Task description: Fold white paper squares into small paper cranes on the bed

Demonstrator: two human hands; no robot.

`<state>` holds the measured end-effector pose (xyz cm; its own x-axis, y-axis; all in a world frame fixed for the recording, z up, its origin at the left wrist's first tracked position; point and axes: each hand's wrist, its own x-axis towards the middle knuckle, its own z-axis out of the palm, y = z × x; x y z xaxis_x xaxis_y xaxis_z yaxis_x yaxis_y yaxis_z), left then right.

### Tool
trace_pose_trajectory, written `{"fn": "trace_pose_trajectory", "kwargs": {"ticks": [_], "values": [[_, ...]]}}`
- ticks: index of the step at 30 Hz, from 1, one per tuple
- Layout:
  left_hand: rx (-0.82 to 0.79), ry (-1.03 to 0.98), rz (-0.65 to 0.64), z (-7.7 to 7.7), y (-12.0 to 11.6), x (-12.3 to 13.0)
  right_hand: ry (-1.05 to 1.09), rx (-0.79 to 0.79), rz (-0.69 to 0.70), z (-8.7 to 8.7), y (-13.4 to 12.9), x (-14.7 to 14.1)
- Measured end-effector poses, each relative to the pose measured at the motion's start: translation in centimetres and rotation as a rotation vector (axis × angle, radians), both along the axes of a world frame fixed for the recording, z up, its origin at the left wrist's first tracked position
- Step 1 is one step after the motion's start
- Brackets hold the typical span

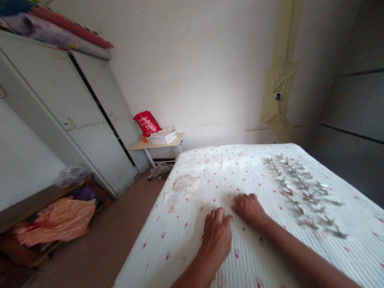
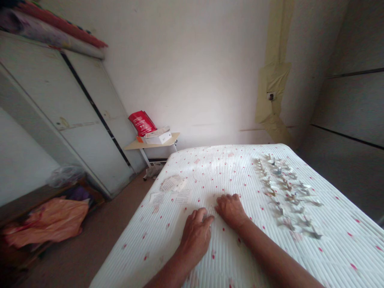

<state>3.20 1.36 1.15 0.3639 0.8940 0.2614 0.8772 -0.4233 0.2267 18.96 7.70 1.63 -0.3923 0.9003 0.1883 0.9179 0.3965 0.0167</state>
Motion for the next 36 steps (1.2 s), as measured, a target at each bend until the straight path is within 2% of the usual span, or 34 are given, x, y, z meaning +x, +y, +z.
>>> {"fn": "trace_pose_trajectory", "kwargs": {"ticks": [5,14,23,31,36], "values": [[-0.023,0.014,-0.044,0.6,0.1,-0.1,0.087,-0.019,-0.064,-0.1,0.0,0.3],[-0.013,-0.011,-0.050,0.8,-0.1,-0.1,0.447,-0.129,-0.135,-1.2,1.3,1.9],[-0.012,-0.003,-0.042,0.7,-0.1,0.1,0.425,-0.096,-0.108,-0.2,-0.8,0.4],[-0.010,-0.006,-0.043,0.6,-0.1,0.0,0.412,-0.147,-0.083,-0.5,0.0,1.2],[-0.025,-0.008,-0.043,0.7,-0.1,-0.1,0.447,-0.188,-0.083,-1.4,1.0,2.0]]}}
